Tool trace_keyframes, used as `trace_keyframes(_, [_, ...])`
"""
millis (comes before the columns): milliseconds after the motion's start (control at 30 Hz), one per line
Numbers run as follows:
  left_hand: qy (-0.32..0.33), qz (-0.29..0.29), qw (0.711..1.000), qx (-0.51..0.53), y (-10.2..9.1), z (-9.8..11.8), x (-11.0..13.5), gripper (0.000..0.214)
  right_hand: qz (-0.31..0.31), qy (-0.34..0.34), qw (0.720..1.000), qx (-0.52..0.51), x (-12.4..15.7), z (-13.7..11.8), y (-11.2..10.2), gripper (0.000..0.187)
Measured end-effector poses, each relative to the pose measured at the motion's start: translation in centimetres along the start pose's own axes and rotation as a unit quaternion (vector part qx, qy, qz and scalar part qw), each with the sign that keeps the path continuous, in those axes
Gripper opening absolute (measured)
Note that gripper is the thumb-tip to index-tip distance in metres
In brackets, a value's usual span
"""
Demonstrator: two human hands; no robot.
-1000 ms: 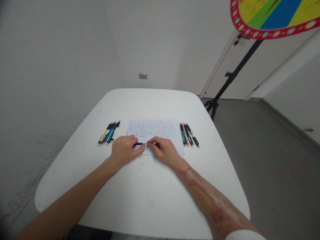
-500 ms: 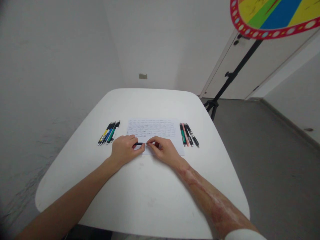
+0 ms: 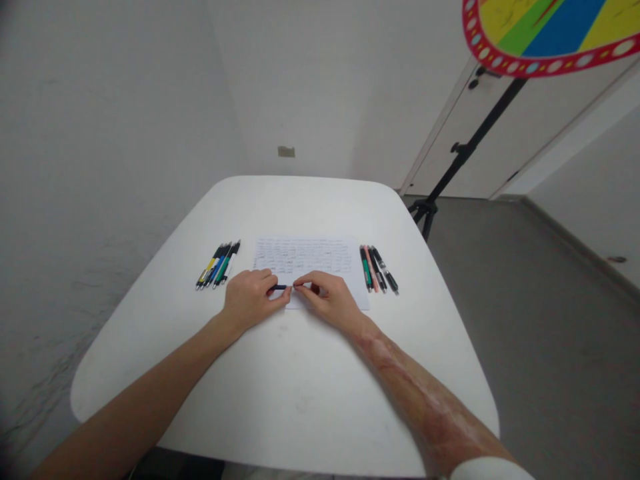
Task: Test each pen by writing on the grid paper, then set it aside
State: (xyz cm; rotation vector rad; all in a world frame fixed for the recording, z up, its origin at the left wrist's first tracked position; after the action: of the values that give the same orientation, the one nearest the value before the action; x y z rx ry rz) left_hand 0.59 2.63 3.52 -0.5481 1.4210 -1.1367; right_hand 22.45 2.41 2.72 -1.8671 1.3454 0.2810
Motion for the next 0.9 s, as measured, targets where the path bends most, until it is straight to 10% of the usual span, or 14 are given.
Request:
trace_keyframes(400, [-0.043,0.002,0.999,-0.011,-0.4,-0.3,-0.2,0.034,0.057,-0.006,0.997,0.047,0.2,0.5,-0.3,0.006])
trace_keyframes(900, [-0.052,-0.004,0.999,-0.007,-0.4,-0.8,-0.2,0.038,-0.047,-0.03,0.983,0.175,0.2,1.4,-0.5,0.015])
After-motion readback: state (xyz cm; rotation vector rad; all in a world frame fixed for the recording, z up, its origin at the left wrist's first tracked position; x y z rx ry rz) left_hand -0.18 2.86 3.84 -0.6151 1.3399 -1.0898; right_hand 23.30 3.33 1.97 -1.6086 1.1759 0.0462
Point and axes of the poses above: each hand's wrist, its own x-axis away from the middle knuckle, its own y-axis out of the palm, z = x × y, the point moved 2 cm from there along -x, towards the middle knuckle, and after that the axes turned 15 degrees about -y, right-handed, at the moved point
